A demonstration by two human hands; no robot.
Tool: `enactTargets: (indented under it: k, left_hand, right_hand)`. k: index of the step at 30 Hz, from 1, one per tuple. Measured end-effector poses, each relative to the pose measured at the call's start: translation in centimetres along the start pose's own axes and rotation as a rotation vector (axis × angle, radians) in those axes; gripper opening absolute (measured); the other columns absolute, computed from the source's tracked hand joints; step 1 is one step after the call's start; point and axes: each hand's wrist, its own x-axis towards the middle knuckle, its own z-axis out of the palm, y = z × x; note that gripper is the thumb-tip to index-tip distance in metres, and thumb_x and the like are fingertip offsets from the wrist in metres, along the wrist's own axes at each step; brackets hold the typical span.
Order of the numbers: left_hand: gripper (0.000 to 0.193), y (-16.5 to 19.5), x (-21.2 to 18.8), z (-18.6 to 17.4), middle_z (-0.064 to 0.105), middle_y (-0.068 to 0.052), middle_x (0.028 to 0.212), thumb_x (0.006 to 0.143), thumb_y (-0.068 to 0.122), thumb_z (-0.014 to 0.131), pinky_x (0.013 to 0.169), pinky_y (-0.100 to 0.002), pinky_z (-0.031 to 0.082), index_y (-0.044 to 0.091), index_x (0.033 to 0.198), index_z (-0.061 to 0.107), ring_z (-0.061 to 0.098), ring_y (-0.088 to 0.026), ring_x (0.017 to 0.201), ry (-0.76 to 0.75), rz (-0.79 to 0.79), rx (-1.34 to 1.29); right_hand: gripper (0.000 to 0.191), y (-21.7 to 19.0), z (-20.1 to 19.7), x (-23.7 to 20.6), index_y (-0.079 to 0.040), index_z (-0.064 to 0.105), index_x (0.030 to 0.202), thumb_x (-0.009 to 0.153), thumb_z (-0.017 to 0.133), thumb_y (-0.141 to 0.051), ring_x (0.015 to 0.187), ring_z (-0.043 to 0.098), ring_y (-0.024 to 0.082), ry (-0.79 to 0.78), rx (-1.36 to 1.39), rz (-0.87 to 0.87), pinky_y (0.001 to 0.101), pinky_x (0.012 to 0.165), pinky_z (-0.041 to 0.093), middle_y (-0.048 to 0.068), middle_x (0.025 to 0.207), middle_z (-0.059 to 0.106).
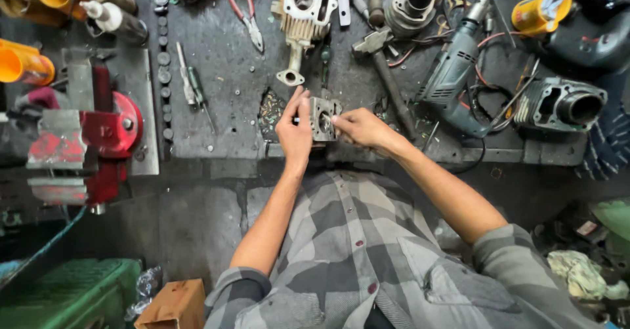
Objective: The person picks up small engine cylinder heads from a cluttered workbench and uses a handheld rotary die grinder to grind and clean their surfaces, repositioning each head by hand to work different areas before setting it down and moving to the next one.
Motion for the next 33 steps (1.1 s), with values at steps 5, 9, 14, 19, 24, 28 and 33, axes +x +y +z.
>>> enactTargets:
  k: [5, 9, 14, 19, 24, 28, 33]
  left_hand:
    - [0.027, -0.1, -0.4, 0.4, 0.071, -0.013, 0.137, 0.098, 0.020, 0.071, 0.108, -0.033, 0.050, 0.003, 0.119, 0.076, 0.068, -0.021, 0.125, -0.041, 0.058, 0.049]
    - [0.028, 0.0, -0.4, 0.2, 0.069, -0.013, 0.137, 0.094, 0.017, 0.074, 0.105, -0.032, 0.050, 0.002, 0.117, 0.074, 0.066, -0.021, 0.124, -0.032, 0.079, 0.048]
    - [0.027, 0.2, 0.2, -0.4, 0.069, -0.012, 0.138, 0.095, 0.018, 0.073, 0.105, -0.032, 0.050, 0.001, 0.117, 0.073, 0.066, -0.019, 0.124, -0.044, 0.032, 0.053]
    - [0.027, 0.3, 0.0, -0.3, 0.068, -0.012, 0.139, 0.097, 0.018, 0.072, 0.107, -0.032, 0.049, 0.000, 0.117, 0.072, 0.065, -0.020, 0.125, -0.058, 0.055, 0.064]
    - [0.029, 0.5, 0.2, -0.3, 0.069, -0.010, 0.138, 0.094, 0.020, 0.071, 0.093, -0.030, 0.053, 0.002, 0.117, 0.073, 0.067, -0.018, 0.118, -0.059, -0.061, 0.032]
    - [0.027, 0.3, 0.2, -0.5, 0.068, -0.012, 0.138, 0.096, 0.018, 0.072, 0.104, -0.031, 0.050, 0.002, 0.118, 0.073, 0.066, -0.019, 0.125, -0.059, 0.062, 0.084]
    - [0.027, -0.3, 0.4, -0.7, 0.070, -0.010, 0.136, 0.096, 0.019, 0.071, 0.105, -0.030, 0.048, 0.002, 0.117, 0.073, 0.066, -0.019, 0.125, -0.055, 0.047, 0.079]
  right_hand:
    - [0.045, 1.9, 1.4, -1.5, 0.001, 0.071, 0.089, 0.107, 0.058, -0.038, 0.068, 0.058, 0.045, 0.260, 0.201, 0.038, 0.0512, 0.060, 0.045, 0.025, 0.070, 0.062]
    - [0.035, 0.9, 1.2, -2.4, -0.007, 0.075, 0.100, 0.099, 0.063, -0.039, 0.070, 0.066, 0.042, 0.292, -0.163, -0.033, 0.0486, 0.063, 0.051, 0.023, 0.076, 0.068]
    - [0.035, -1.0, -1.3, -2.6, -0.013, 0.079, 0.099, 0.093, 0.064, -0.044, 0.072, 0.067, 0.043, 0.162, -0.324, -0.176, 0.0515, 0.063, 0.052, 0.019, 0.076, 0.072]
    - [0.039, -2.1, -2.3, -1.9, -0.012, 0.078, 0.096, 0.095, 0.062, -0.048, 0.074, 0.067, 0.043, 0.094, -0.487, -0.177, 0.0533, 0.066, 0.053, 0.020, 0.079, 0.071]
    - [0.042, -2.6, -2.9, -1.2, -0.011, 0.078, 0.091, 0.097, 0.061, -0.049, 0.075, 0.067, 0.044, 0.103, -0.524, -0.156, 0.0537, 0.066, 0.053, 0.021, 0.076, 0.071]
    - [0.043, -2.5, -2.6, -1.1, -0.009, 0.078, 0.088, 0.098, 0.061, -0.048, 0.074, 0.068, 0.044, 0.068, -0.534, -0.172, 0.0533, 0.068, 0.055, 0.022, 0.077, 0.070]
    - [0.038, -2.1, -1.6, -1.0, -0.012, 0.078, 0.093, 0.095, 0.059, -0.045, 0.072, 0.069, 0.044, 0.055, -0.496, -0.162, 0.0537, 0.065, 0.055, 0.020, 0.078, 0.071]
